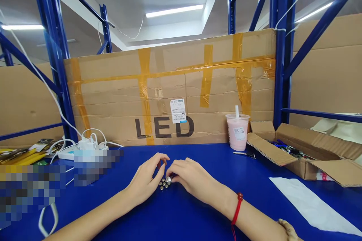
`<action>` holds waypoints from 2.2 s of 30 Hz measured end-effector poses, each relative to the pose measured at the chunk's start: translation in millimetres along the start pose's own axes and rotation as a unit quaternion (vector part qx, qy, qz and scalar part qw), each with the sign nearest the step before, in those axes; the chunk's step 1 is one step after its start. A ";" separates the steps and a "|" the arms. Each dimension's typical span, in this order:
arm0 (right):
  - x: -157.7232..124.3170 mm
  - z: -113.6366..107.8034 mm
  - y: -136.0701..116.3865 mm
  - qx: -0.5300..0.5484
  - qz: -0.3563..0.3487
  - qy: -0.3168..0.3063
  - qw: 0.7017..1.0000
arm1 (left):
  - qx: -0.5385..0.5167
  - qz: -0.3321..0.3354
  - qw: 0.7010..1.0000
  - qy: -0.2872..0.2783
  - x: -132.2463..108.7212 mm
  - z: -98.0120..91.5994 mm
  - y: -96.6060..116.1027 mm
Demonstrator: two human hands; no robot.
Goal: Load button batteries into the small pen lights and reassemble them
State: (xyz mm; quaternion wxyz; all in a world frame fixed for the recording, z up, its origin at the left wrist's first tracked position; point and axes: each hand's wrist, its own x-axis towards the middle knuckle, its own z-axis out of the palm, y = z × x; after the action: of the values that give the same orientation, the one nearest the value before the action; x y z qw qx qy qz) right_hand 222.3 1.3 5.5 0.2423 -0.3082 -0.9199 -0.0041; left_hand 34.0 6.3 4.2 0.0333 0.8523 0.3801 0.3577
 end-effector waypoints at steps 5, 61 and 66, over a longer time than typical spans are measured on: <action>1.1 8.5 -3.5 0.070 0.018 0.114 0.991 | 0.024 0.027 0.998 -0.058 -9.9 1.4 -5.5; 4.1 8.7 -3.3 -0.006 0.228 0.162 0.960 | -0.338 -0.168 0.926 -0.020 -3.2 17.0 -7.9; 2.9 8.2 -7.8 -0.015 0.202 0.228 0.952 | -0.347 -0.179 0.920 -0.032 -3.8 20.4 -6.5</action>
State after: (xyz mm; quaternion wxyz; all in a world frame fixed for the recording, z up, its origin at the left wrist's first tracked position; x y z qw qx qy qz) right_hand 212.3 -2.1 0.7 0.4368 -0.4823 -0.7584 -0.0395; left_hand 41.2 12.7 -15.3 0.4023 0.7158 0.3777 0.4279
